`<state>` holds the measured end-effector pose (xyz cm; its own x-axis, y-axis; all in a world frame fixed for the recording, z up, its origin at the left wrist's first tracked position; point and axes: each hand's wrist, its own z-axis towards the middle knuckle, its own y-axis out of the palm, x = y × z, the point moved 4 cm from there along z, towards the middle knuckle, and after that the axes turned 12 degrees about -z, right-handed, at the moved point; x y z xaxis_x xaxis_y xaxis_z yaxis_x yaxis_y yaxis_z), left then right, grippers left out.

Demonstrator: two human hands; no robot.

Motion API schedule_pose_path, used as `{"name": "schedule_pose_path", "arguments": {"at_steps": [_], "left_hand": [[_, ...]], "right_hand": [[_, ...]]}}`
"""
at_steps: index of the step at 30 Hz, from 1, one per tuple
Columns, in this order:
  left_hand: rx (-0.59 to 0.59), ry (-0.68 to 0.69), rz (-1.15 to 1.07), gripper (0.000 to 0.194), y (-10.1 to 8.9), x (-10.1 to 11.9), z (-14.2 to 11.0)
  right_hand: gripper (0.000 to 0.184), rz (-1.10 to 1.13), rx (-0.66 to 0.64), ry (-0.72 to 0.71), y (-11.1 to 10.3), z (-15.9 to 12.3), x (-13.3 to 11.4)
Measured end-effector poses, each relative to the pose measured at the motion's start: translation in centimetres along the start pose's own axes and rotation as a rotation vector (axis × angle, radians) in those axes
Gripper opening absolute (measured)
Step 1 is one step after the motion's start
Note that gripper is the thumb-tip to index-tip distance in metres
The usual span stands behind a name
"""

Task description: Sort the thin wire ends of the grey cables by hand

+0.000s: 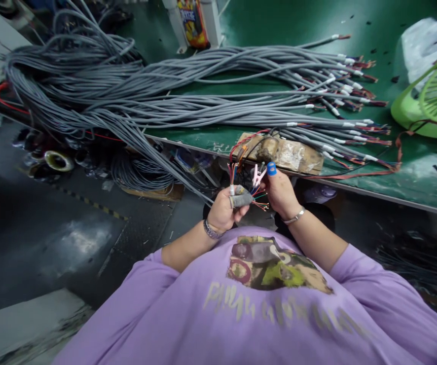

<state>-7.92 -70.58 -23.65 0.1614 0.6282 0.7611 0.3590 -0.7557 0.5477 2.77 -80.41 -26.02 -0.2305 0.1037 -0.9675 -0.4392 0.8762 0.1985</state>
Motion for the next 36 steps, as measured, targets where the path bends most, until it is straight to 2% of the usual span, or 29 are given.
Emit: {"name": "schedule_pose_path", "arguments": {"at_steps": [4,7,12,17,28,31,36], "left_hand": [[-0.002,-0.008,-0.011,0.032,0.1,-0.3,0.4],[0.011,-0.024,-0.008,0.034,0.1,-0.6,0.5],[0.008,-0.038,0.008,0.037,0.0,-1.0,0.5],[0.019,-0.046,0.015,0.036,-0.2,-1.3,0.3],[0.02,-0.027,0.054,0.031,-0.1,-1.0,-1.5],[0.053,-0.003,0.041,0.029,-0.3,-1.0,-1.9],[0.086,0.012,0.006,0.029,-0.3,-0.9,-1.5]], "right_hand": [[0.058,0.213,-0.109,0.249,1.6,-0.3,0.5],[0.054,0.317,-0.085,0.323,2.3,-0.5,-0.1],[0.048,0.398,-0.026,0.336,2.7,-0.5,-0.6],[0.052,0.408,-0.019,0.356,2.6,-0.5,-0.3],[0.063,0.315,-0.209,0.394,1.9,-1.2,-0.2],[0.059,0.317,-0.238,0.392,1.6,-1.5,-0.2],[0.044,0.265,-0.154,0.298,1.2,-1.5,-0.1]]}}
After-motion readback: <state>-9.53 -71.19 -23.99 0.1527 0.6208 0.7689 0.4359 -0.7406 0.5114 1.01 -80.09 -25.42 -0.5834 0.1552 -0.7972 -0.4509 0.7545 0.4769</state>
